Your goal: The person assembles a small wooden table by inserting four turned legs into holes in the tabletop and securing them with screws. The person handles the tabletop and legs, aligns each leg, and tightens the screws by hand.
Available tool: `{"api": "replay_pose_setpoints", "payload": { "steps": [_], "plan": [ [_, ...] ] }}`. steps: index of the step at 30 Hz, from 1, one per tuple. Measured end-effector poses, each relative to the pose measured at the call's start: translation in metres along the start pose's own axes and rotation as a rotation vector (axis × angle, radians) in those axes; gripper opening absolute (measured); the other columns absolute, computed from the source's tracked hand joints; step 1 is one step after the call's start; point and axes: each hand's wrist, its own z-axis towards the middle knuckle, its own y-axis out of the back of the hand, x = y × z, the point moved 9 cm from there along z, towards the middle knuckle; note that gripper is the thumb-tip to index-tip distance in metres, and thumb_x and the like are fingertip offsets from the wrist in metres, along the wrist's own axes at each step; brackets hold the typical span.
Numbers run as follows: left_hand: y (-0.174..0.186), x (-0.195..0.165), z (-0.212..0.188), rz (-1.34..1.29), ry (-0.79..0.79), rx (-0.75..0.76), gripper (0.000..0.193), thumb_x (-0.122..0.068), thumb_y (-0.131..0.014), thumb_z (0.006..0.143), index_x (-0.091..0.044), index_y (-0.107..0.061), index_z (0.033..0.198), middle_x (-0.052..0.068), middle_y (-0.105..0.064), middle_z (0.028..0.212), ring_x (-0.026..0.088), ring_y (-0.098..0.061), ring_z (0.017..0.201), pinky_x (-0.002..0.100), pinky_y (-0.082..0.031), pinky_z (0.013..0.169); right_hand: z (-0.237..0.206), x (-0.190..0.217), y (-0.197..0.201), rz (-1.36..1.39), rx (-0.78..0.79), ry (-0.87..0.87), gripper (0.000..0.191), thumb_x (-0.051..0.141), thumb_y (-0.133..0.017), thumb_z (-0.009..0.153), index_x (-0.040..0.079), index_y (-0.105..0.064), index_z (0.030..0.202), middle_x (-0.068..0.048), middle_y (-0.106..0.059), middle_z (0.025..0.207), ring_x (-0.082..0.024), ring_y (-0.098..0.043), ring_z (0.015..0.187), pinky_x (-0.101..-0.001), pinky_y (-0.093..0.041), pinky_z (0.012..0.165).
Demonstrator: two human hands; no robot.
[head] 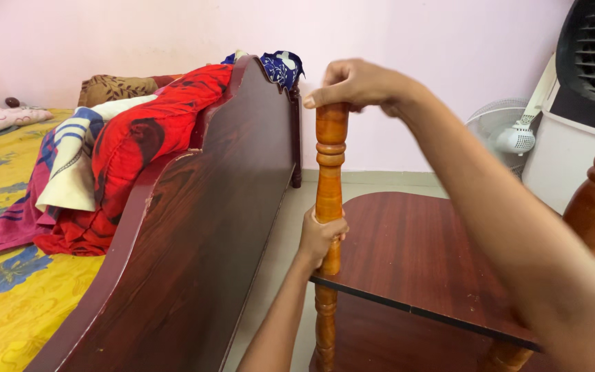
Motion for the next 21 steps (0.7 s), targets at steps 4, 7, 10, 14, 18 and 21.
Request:
{"api": "replay_pose_setpoints", "payload": {
  "steps": [4,7,10,14,18,21],
  "plan": [
    [-0.007,0.011,0.005,-0.262,0.097,0.376,0.024,-0.01,-0.066,0.075,-0.006,-0.058,0.097,0.002,-0.056,0.074,0.011,-0.056,0.061,0.027,-0.045,0.059,-0.009,-0.021,-0.058,1.016,0.136,0.061,0.044,0.021,-0.083,0.071,0.008,-0.06,0.106,-0.006,-0.073,0.09,-0.016,-0.072,0.076,-0.0353,-0.064,0.077],
    [-0.005,0.007,0.0,-0.1,0.082,0.227,0.026,-0.02,-0.071,0.079,-0.005,-0.062,0.098,0.002,-0.059,0.075,0.013,-0.059,0.063,0.029,-0.047,0.059,-0.017,-0.013,-0.077,1.287,0.255,0.362,0.03,0.022,-0.076,0.087,0.006,-0.057,0.104,-0.003,-0.061,0.077,-0.015,-0.06,0.063,-0.0356,-0.056,0.067],
    [0.004,-0.033,-0.03,0.587,-0.29,-0.452,0.048,-0.025,-0.08,0.073,-0.002,-0.063,0.11,0.004,-0.067,0.081,0.019,-0.067,0.067,0.034,-0.049,0.061,-0.017,-0.034,-0.073,1.158,-0.011,0.249,0.024,0.018,-0.071,0.088,0.005,-0.055,0.101,-0.005,-0.059,0.075,-0.014,-0.059,0.061,-0.0326,-0.054,0.063],
    [0.009,-0.031,-0.035,0.702,-0.115,-0.733,0.034,-0.029,-0.083,0.073,-0.009,-0.064,0.093,0.0,-0.067,0.072,0.014,-0.061,0.065,0.036,-0.049,0.063,-0.036,-0.041,-0.055,0.837,-0.552,0.026,0.024,0.015,-0.071,0.078,0.003,-0.056,0.092,-0.005,-0.059,0.069,-0.013,-0.057,0.052,-0.0302,-0.049,0.049],
    [0.007,-0.001,0.001,0.185,-0.001,-0.128,0.022,-0.014,-0.072,0.071,-0.006,-0.06,0.088,0.002,-0.061,0.07,0.013,-0.058,0.059,0.036,-0.049,0.057,-0.064,-0.017,-0.051,0.525,-0.898,-0.067,0.027,0.015,-0.075,0.075,0.008,-0.055,0.092,-0.002,-0.061,0.068,-0.011,-0.057,0.052,-0.0284,-0.049,0.049],
    [-0.002,0.015,0.008,-0.032,0.09,0.259,0.023,-0.012,-0.07,0.071,-0.009,-0.057,0.09,0.002,-0.059,0.07,0.012,-0.057,0.06,0.033,-0.047,0.06,-0.067,-0.01,-0.048,0.459,-0.885,0.048,0.032,0.014,-0.077,0.073,0.009,-0.053,0.093,0.0,-0.058,0.07,-0.01,-0.057,0.054,-0.0278,-0.052,0.051]
  ]
}}
